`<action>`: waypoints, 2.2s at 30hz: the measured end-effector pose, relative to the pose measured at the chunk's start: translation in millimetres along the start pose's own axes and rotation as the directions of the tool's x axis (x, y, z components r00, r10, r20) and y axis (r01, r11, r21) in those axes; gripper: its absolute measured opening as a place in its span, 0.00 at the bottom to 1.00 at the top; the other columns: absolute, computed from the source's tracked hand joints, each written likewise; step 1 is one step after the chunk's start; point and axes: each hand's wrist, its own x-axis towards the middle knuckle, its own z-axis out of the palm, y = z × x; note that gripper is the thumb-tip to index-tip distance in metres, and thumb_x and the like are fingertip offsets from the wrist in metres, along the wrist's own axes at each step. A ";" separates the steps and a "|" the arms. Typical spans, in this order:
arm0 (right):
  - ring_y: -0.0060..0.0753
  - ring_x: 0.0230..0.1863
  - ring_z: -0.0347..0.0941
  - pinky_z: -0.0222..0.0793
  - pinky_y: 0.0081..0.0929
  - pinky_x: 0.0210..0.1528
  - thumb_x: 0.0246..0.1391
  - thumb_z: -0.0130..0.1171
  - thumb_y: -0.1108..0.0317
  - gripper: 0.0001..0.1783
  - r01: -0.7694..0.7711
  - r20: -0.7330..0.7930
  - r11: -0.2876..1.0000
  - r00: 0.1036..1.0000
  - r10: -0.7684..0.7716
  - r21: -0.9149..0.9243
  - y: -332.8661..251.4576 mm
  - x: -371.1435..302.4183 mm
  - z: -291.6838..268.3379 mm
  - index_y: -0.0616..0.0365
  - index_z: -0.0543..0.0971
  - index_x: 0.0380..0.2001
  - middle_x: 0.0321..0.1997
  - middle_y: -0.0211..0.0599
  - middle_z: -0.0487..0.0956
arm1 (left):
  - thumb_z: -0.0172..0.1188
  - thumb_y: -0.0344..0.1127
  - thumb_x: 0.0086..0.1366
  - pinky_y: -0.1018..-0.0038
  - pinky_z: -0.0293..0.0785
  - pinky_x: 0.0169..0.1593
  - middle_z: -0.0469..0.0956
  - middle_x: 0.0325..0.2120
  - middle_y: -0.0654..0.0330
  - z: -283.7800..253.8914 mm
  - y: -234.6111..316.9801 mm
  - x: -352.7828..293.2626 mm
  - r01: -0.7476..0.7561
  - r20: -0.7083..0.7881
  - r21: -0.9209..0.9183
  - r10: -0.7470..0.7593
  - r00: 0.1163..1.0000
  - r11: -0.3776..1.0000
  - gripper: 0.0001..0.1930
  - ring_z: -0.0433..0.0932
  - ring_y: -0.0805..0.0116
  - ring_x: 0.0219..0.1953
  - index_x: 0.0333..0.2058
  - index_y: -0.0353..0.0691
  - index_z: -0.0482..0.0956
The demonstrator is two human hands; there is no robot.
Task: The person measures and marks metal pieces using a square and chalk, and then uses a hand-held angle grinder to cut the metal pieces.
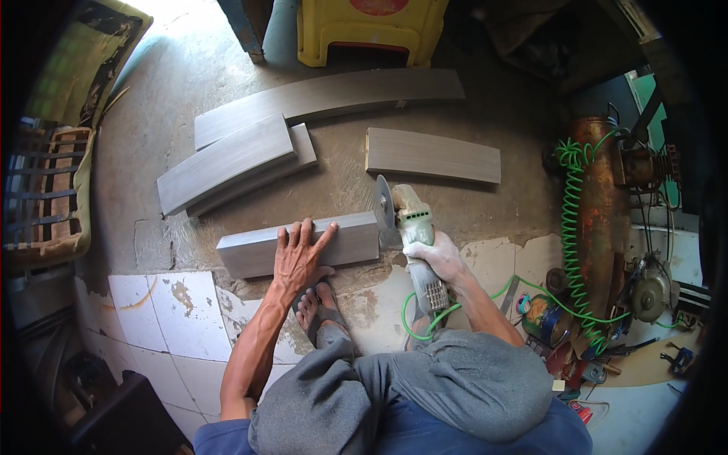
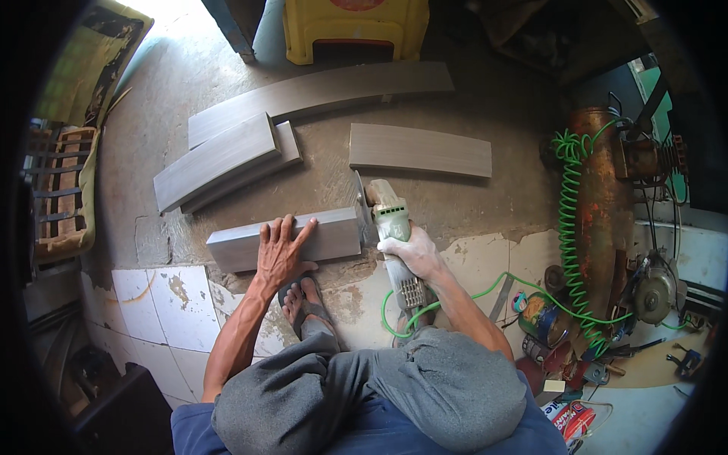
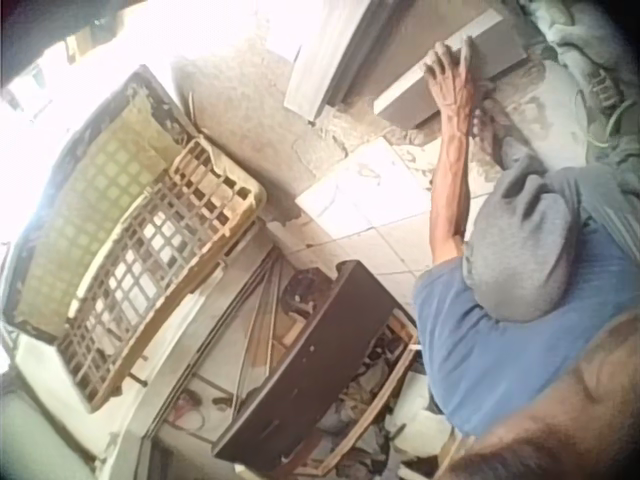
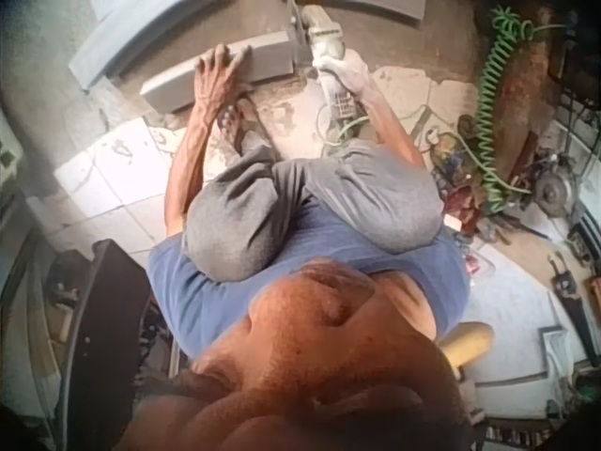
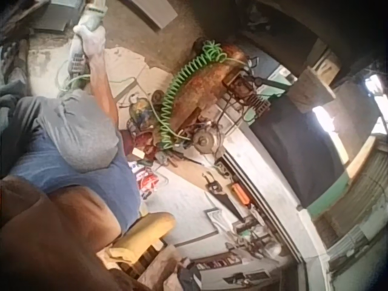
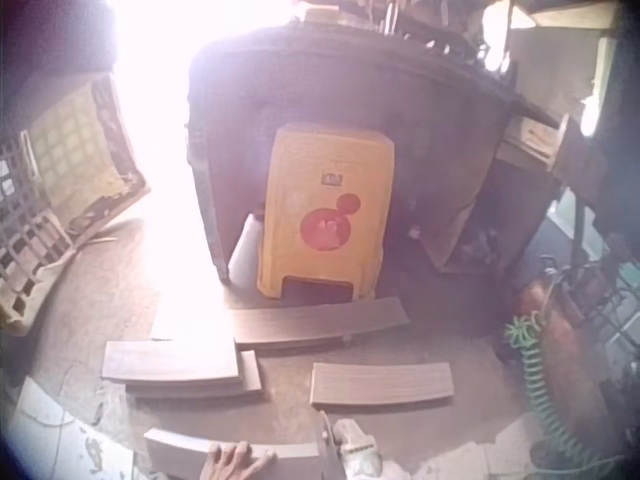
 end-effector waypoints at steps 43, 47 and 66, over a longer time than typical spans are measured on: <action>0.29 0.36 0.78 0.73 0.31 0.42 0.46 0.70 0.52 0.22 -0.008 0.006 0.988 1.000 0.009 -0.156 13.6 -13.9 2.5 0.55 0.81 0.38 0.33 0.34 0.82 | 0.70 0.29 0.50 0.56 0.60 0.62 0.75 0.51 0.55 4.2 -6.6 28.6 0.087 -0.405 -0.020 -0.088 0.910 0.996 0.36 0.74 0.56 0.56 0.62 0.57 0.78; 0.28 0.36 0.77 0.72 0.30 0.41 0.46 0.70 0.52 0.22 -0.019 0.015 0.993 1.000 0.021 -0.120 9.0 -15.5 3.9 0.56 0.81 0.38 0.33 0.34 0.81 | 0.68 0.30 0.52 0.56 0.60 0.62 0.75 0.51 0.55 5.6 -7.8 27.1 0.093 -0.400 0.000 -0.086 0.913 0.996 0.35 0.74 0.56 0.56 0.62 0.57 0.78; 0.26 0.34 0.76 0.72 0.29 0.39 0.48 0.71 0.56 0.20 -0.081 -0.057 0.987 0.996 0.073 -0.139 32.2 -21.1 -2.3 0.58 0.81 0.39 0.32 0.32 0.80 | 0.84 0.44 0.44 0.32 0.45 0.72 0.61 0.68 0.40 12.1 2.1 36.2 0.129 0.019 -0.015 -0.129 0.991 0.992 0.62 0.57 0.39 0.72 0.76 0.71 0.55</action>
